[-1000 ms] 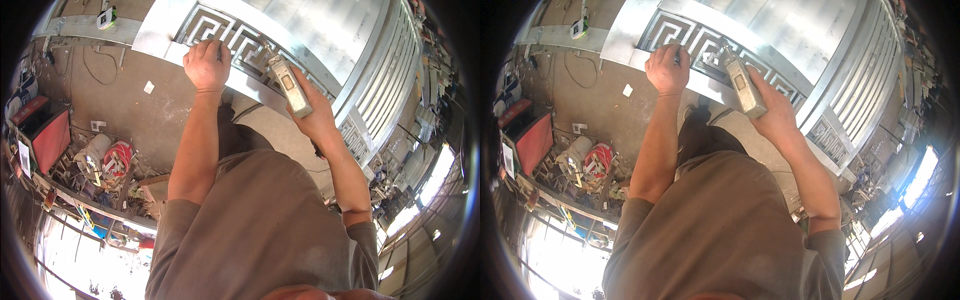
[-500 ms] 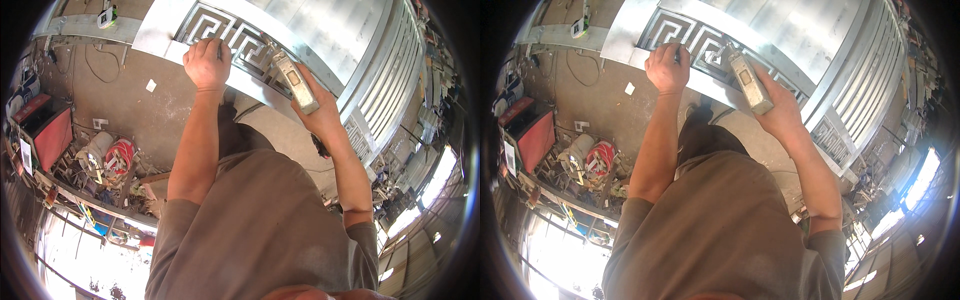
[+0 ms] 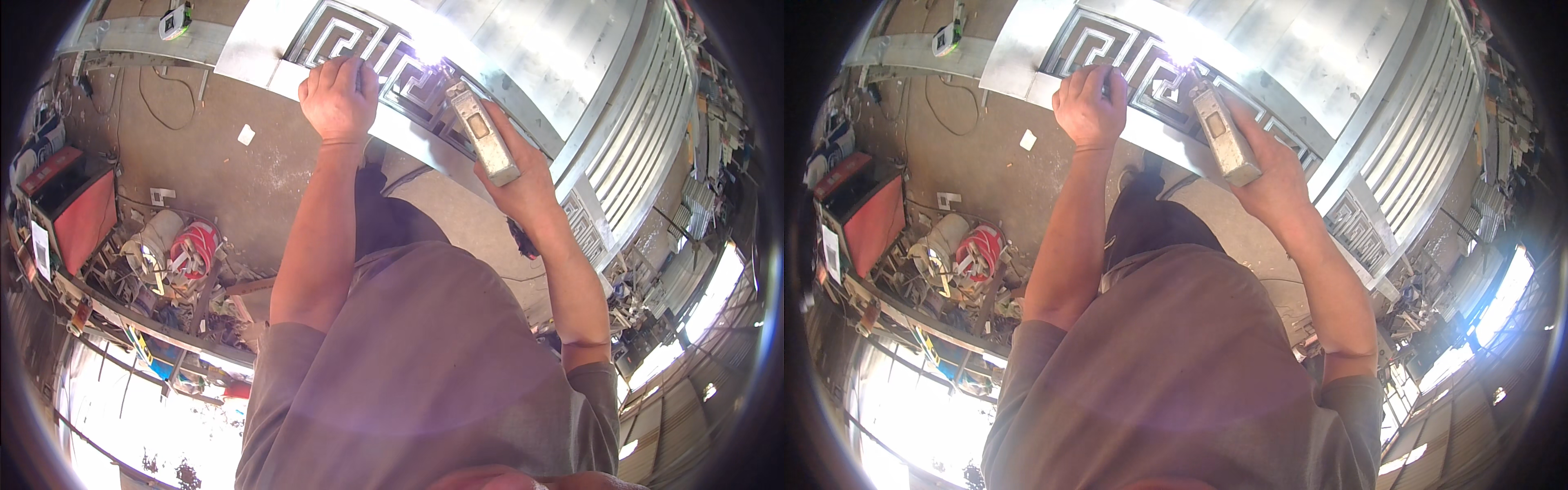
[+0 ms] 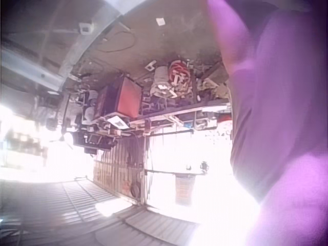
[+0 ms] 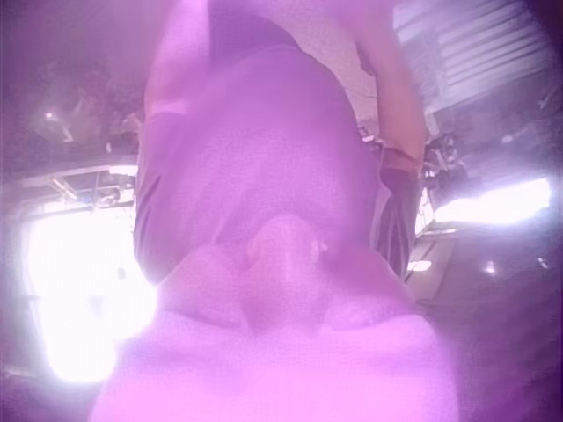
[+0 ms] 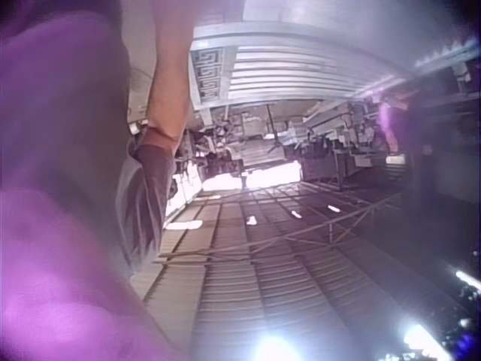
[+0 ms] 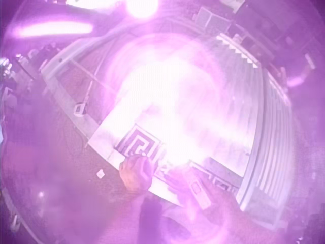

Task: The person welds a decorative Greek key pattern onto a metal panel using a handheld welding torch. They move along the pattern, creating bright sparks and fusing the metal pieces together.

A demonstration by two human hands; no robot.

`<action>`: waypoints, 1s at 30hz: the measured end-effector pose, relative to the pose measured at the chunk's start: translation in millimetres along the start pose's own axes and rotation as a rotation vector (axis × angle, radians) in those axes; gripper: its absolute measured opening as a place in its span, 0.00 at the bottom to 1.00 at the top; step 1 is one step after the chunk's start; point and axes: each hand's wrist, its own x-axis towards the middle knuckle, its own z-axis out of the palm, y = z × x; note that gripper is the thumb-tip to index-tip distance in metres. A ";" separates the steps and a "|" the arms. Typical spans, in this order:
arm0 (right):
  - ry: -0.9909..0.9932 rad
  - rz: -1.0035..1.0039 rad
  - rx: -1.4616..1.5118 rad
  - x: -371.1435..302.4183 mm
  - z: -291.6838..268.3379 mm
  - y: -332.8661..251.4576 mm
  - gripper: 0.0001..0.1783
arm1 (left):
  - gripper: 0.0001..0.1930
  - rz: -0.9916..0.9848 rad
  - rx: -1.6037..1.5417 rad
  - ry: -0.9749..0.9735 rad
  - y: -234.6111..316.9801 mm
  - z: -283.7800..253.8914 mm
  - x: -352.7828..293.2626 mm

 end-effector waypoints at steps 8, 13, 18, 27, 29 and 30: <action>-0.022 0.024 -0.025 0.2 -1.9 -1.0 0.51 | 0.06 0.010 0.007 0.002 0.1 -1.3 1.2; -0.007 0.028 -0.023 -1.3 -2.5 -1.8 0.51 | 0.06 0.010 0.010 -0.001 0.0 -1.7 1.8; -0.017 0.050 -0.026 -4.8 -4.6 -2.1 0.51 | 0.06 0.007 0.006 -0.009 -0.6 -1.6 0.7; -0.002 0.043 0.001 -8.4 -6.1 -3.4 0.49 | 0.06 0.004 0.012 -0.009 -1.6 -0.8 0.9; 0.002 0.037 0.002 -8.7 -5.8 -2.3 0.49 | 0.06 0.009 0.016 -0.006 -1.6 -0.1 1.4; 0.002 0.031 -0.001 -8.7 -5.7 -1.5 0.48 | 0.06 0.003 0.016 -0.006 -1.2 -0.2 1.0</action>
